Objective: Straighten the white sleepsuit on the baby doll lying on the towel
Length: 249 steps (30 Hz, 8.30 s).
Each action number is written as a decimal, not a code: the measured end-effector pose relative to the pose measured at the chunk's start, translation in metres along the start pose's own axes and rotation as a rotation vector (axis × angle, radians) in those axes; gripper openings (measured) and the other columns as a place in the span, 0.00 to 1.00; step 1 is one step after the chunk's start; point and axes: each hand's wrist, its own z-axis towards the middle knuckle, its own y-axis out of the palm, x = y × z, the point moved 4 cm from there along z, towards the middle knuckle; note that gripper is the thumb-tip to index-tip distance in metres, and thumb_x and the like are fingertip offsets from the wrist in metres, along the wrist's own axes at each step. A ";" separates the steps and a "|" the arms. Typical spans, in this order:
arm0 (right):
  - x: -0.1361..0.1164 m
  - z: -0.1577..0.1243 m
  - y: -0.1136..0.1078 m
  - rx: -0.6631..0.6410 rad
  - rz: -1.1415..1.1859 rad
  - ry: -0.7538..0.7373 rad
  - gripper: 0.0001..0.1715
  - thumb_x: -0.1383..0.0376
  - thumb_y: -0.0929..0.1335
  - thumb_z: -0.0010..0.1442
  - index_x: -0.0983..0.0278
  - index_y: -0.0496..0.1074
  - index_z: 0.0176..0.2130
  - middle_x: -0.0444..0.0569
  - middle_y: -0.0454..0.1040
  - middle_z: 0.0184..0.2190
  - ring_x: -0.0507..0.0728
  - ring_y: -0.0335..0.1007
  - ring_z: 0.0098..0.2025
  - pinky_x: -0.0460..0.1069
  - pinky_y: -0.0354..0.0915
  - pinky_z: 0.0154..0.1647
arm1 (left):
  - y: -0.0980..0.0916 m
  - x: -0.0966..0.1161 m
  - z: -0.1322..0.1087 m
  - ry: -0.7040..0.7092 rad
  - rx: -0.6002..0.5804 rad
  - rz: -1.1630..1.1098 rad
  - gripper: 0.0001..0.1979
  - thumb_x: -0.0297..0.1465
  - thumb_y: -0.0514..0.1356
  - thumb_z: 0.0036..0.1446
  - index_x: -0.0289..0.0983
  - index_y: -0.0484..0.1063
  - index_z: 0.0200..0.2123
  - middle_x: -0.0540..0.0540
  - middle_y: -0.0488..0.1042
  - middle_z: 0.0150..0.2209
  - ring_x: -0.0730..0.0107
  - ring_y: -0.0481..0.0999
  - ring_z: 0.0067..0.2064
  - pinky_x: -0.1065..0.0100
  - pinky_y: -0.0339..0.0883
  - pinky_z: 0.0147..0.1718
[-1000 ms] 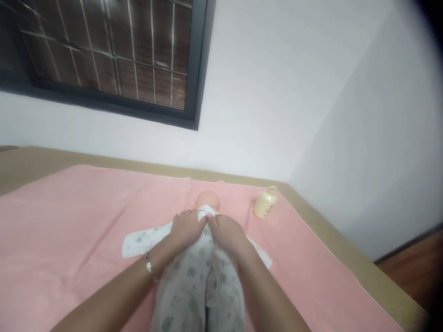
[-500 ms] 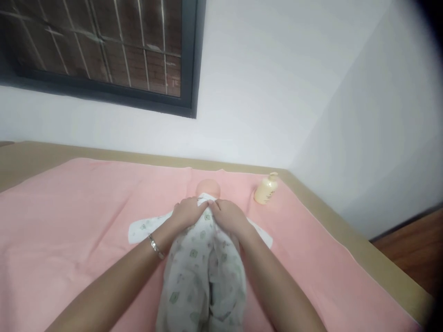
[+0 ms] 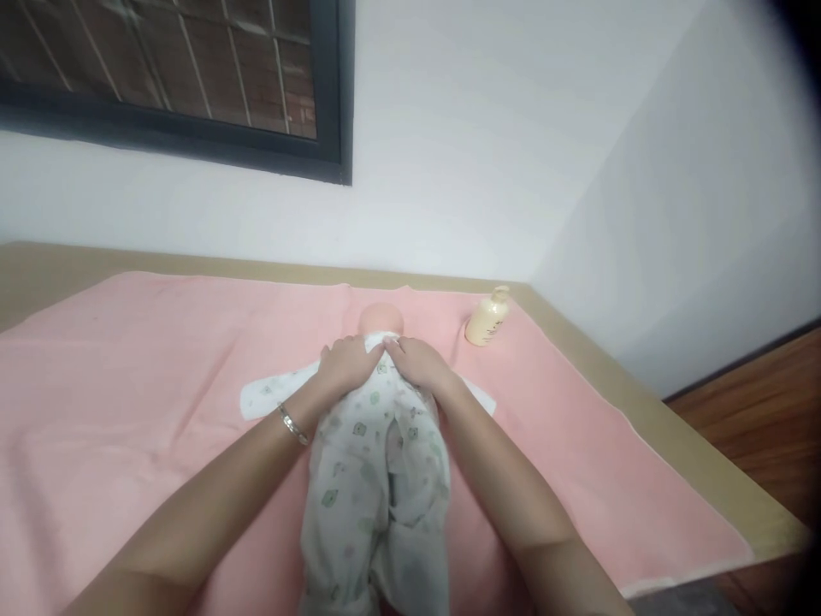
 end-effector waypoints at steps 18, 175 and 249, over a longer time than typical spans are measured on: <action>-0.009 -0.009 -0.006 0.023 -0.030 0.031 0.43 0.45 0.46 0.66 0.71 0.73 0.43 0.63 0.75 0.42 0.63 0.70 0.44 0.52 0.60 0.43 | -0.004 0.001 -0.005 0.028 -0.024 0.009 0.28 0.48 0.40 0.62 0.37 0.69 0.46 0.38 0.73 0.47 0.52 0.71 0.47 0.55 0.60 0.45; -0.016 0.030 0.007 0.189 -0.085 -0.086 0.33 0.52 0.48 0.69 0.68 0.70 0.43 0.59 0.73 0.39 0.62 0.69 0.43 0.54 0.59 0.44 | -0.008 -0.006 0.012 0.070 0.186 0.181 0.19 0.38 0.44 0.63 0.36 0.72 0.43 0.36 0.73 0.45 0.51 0.69 0.50 0.55 0.56 0.49; -0.025 0.010 -0.002 0.148 -0.088 -0.193 0.32 0.52 0.49 0.69 0.68 0.70 0.42 0.59 0.73 0.42 0.61 0.67 0.45 0.52 0.58 0.45 | -0.008 -0.036 0.033 0.032 0.046 -0.169 0.23 0.47 0.46 0.60 0.37 0.72 0.40 0.40 0.76 0.41 0.57 0.74 0.43 0.62 0.63 0.40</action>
